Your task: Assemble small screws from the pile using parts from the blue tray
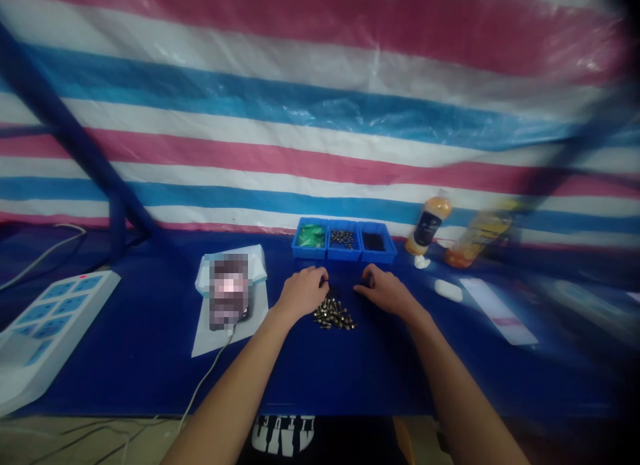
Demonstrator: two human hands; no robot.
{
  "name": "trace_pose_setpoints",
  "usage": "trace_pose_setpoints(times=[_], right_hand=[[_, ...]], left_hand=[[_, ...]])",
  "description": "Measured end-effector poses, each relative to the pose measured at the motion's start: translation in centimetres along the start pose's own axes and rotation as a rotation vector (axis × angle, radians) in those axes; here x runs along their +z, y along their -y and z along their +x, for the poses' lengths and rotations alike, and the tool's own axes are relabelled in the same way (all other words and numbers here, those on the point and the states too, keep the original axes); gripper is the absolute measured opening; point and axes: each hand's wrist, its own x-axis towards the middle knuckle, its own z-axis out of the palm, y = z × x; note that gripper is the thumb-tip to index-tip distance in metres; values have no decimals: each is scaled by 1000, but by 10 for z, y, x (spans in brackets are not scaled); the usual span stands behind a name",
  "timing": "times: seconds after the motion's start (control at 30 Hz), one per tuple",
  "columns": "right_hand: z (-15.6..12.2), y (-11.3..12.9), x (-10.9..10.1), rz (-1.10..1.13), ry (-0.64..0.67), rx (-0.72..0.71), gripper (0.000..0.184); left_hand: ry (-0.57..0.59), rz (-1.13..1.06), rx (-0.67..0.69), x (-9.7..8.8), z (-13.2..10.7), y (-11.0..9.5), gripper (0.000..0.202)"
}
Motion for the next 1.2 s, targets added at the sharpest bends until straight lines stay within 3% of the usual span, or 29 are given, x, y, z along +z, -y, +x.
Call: trace_pose_setpoints(times=[0.1,0.27,0.4,0.8,1.0,1.2], right_hand=[[1,-4,0,-41,-33,27,38],[4,-6,0,-91,-33,-36,14],[7,-6,0,-105,-49,-118,8],[2,6,1,-173,-37,-134,28],[5,7,0,2,-117,-175,20],[2,13,-9,243,-161,-79,11]], left_hand=[[-9,-1,6,1,1,1,21],[-25,-5,23,2,1,3,20],[-19,-1,30,3,1,4,20],[-32,-12,32,5,2,5,20],[-38,-7,30,5,2,5,20],[-28,-10,26,5,2,4,21]])
